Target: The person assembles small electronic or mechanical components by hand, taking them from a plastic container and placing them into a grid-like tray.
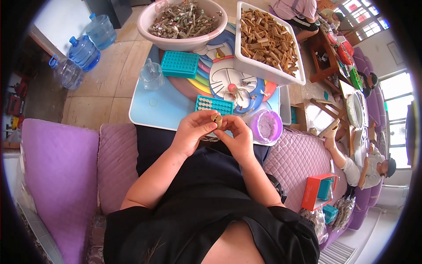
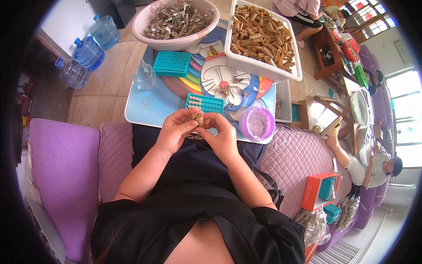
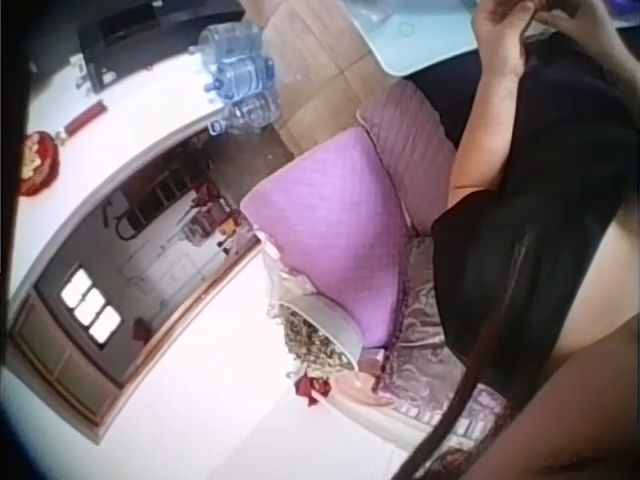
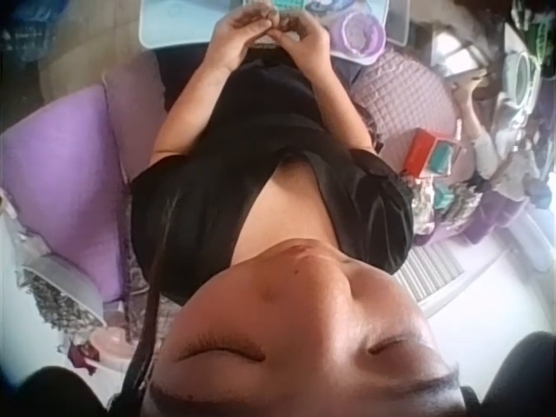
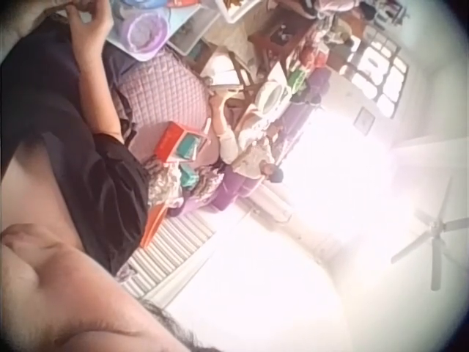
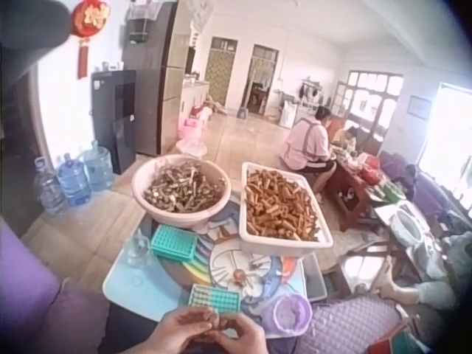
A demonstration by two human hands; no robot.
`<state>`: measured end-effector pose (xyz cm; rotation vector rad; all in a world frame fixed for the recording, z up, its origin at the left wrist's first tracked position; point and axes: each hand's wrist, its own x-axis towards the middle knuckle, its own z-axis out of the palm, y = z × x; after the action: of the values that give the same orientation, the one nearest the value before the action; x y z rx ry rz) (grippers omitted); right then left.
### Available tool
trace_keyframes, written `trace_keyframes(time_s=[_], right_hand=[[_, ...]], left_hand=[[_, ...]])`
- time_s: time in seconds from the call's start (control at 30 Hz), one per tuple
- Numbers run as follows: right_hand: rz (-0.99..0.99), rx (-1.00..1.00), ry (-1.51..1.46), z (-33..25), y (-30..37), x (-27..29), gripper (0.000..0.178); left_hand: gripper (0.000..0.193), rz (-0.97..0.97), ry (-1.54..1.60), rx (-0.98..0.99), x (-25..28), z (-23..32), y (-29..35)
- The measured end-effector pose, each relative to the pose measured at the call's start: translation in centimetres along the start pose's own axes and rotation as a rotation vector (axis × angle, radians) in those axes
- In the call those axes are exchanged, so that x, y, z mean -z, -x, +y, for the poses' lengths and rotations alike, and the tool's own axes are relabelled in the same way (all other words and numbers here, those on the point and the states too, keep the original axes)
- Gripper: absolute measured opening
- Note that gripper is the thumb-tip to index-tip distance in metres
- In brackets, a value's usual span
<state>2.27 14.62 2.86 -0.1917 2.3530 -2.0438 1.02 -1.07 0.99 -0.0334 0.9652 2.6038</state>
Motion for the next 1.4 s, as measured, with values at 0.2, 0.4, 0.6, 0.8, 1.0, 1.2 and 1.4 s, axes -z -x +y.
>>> trace_keyframes(time_s=[0.2, 0.4, 0.6, 0.8, 1.0, 1.2, 1.4], right_hand=[[-0.004, -0.004, 0.004, 0.2, 0.2, 0.0, 0.029], [0.032, -0.016, 0.001, 0.5, 0.1, -0.1, 0.026], [0.01, 0.049, 0.286, 0.8, 0.1, -0.2, 0.026], [-0.122, 0.043, 0.306, 1.0, 0.2, -0.2, 0.019], [-0.122, -0.055, 0.348, 0.2, 0.6, -0.4, 0.021], [-0.325, 0.2, 0.525, -0.6, 0.0, 1.8, 0.028], [-0.338, 0.044, 0.026, -2.2, -0.3, 2.3, 0.048]], left_hand=[[0.032, -0.036, -0.038, -0.014, 1.0, -0.4, -0.1], [0.033, -0.038, -0.091, 0.001, 0.3, -0.2, 0.0], [0.033, -0.048, -0.293, -0.164, -0.9, -1.4, 0.5], [0.028, -0.049, -0.372, -0.186, -0.6, -1.9, 0.5], [0.027, -0.118, -0.461, -0.177, -0.1, -1.0, 0.3], [0.028, -0.105, -0.631, -0.222, 0.1, -0.9, 1.0], [0.029, -0.05, -0.81, -0.303, -0.7, -0.7, 1.4]])
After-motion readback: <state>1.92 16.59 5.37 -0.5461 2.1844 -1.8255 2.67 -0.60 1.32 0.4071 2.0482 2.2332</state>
